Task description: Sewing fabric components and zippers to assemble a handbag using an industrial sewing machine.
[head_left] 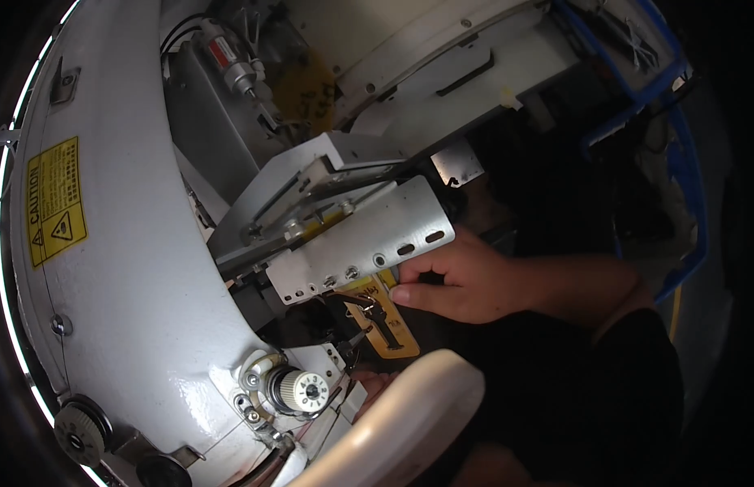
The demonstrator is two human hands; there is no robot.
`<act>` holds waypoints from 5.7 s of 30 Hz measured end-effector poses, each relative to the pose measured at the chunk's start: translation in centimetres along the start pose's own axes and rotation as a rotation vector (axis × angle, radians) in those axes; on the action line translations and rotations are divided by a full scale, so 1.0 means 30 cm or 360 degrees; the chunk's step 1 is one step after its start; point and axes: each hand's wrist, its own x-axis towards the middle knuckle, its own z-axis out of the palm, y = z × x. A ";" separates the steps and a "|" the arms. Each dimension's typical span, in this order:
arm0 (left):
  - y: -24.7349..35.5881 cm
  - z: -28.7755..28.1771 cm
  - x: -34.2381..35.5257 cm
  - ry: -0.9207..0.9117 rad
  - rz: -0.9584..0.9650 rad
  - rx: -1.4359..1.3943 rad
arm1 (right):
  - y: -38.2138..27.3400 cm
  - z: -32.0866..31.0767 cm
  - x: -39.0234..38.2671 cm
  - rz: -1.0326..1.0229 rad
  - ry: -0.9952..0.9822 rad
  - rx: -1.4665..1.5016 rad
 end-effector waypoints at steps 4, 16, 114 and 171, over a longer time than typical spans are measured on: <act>-0.027 0.021 0.020 0.0343 -0.0582 -0.0905 | 0.006 -0.019 -0.003 -0.0058 -0.0103 -0.0030; -0.154 0.229 0.069 0.1190 -0.1713 -0.2456 | -0.004 -0.015 -0.003 -0.0107 -0.0152 0.0050; 0.006 0.168 -0.008 0.1366 -0.0259 -0.0407 | -0.250 0.235 -0.336 -0.0935 -0.0091 -0.1919; 0.012 0.208 -0.001 0.1475 -0.0470 -0.0682 | -0.130 0.156 -0.194 0.0347 0.0564 -0.0661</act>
